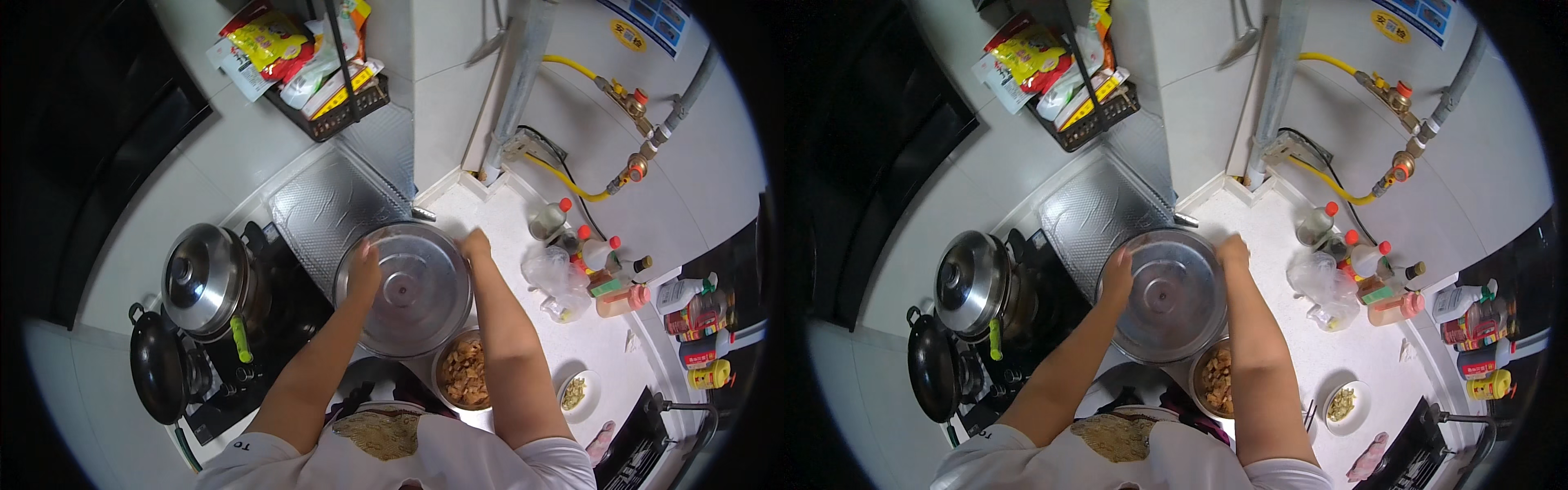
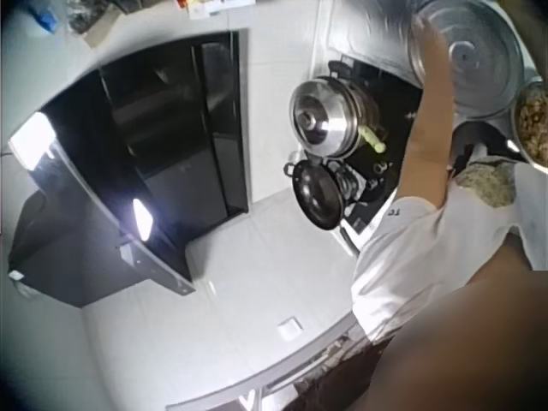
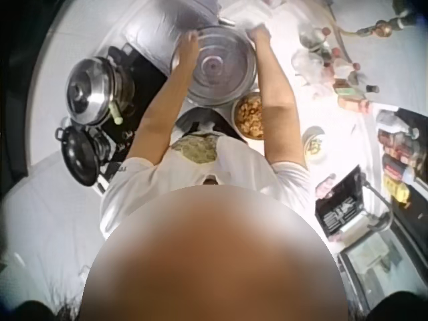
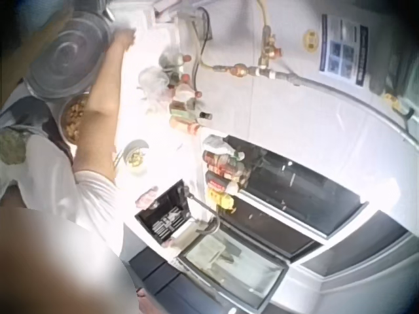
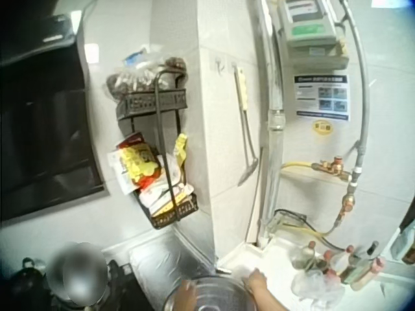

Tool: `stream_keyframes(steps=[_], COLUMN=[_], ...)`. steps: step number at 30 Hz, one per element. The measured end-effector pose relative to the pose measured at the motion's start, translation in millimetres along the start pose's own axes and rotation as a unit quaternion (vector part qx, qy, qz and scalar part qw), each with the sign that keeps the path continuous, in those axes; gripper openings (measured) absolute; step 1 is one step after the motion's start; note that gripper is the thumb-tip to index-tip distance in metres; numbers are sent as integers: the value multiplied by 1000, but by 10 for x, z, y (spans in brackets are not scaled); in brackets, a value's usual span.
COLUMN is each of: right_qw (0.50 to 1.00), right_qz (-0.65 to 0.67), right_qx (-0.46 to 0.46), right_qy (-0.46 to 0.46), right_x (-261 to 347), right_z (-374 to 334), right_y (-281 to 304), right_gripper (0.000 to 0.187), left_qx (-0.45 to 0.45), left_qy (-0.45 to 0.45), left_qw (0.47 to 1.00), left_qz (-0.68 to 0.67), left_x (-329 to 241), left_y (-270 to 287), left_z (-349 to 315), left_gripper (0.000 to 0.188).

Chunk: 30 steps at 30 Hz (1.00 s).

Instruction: The person transfers cooked food from a pan into bowls with a spatula, washes the pan and spatula in a sink using a sponge, places lids on pots, takes a bowl from a drawer, and ladles soup from a pot into the bowl.

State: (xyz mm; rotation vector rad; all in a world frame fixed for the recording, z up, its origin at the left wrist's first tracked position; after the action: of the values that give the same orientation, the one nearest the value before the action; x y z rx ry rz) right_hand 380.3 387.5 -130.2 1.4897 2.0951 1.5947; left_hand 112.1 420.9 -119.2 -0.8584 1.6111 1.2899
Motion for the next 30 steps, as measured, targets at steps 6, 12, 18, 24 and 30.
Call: stream_keyframes(steps=[6, 12, 18, 24, 30], right_qw=[1000, 995, 956, 890, 888], right_qz=[14, 44, 238, 429, 409], right_qx=[26, -44, -90, -33, 60], right_qy=[-10, 81, 148, 152, 203], right_x=[-113, 327, 305, 97, 310], right_z=[-319, -1205, -2659, -4009, -5031], right_y=[-237, 127, 196, -33, -332], right_gripper=[46, 38, 31, 19, 23], left_qx=[-85, -25, -38, 148, 37], left_qy=[26, -12, -173, -387, -515], left_qw=[991, 998, 982, 894, 837], left_qz=[102, 49, 61, 169, 180], left_x=[627, 646, 470, 221, 252], left_y=[574, 901, 1537, 1902, 2336], left_z=[-825, -1477, -2232, -3245, -3964], left_gripper=[47, 46, 51, 75, 36])
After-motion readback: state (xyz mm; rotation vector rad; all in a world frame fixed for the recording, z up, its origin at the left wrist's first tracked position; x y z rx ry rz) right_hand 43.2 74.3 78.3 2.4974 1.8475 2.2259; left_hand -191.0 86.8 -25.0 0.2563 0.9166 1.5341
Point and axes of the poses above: each hand's wrist, its own z-axis towards the middle knuckle, its own y-axis out of the back of the hand, x = y × z, the point moved 2 cm from there along z, towards the middle knuckle, and after that the axes turned 4 degrees about x, right-handed, at the moved point
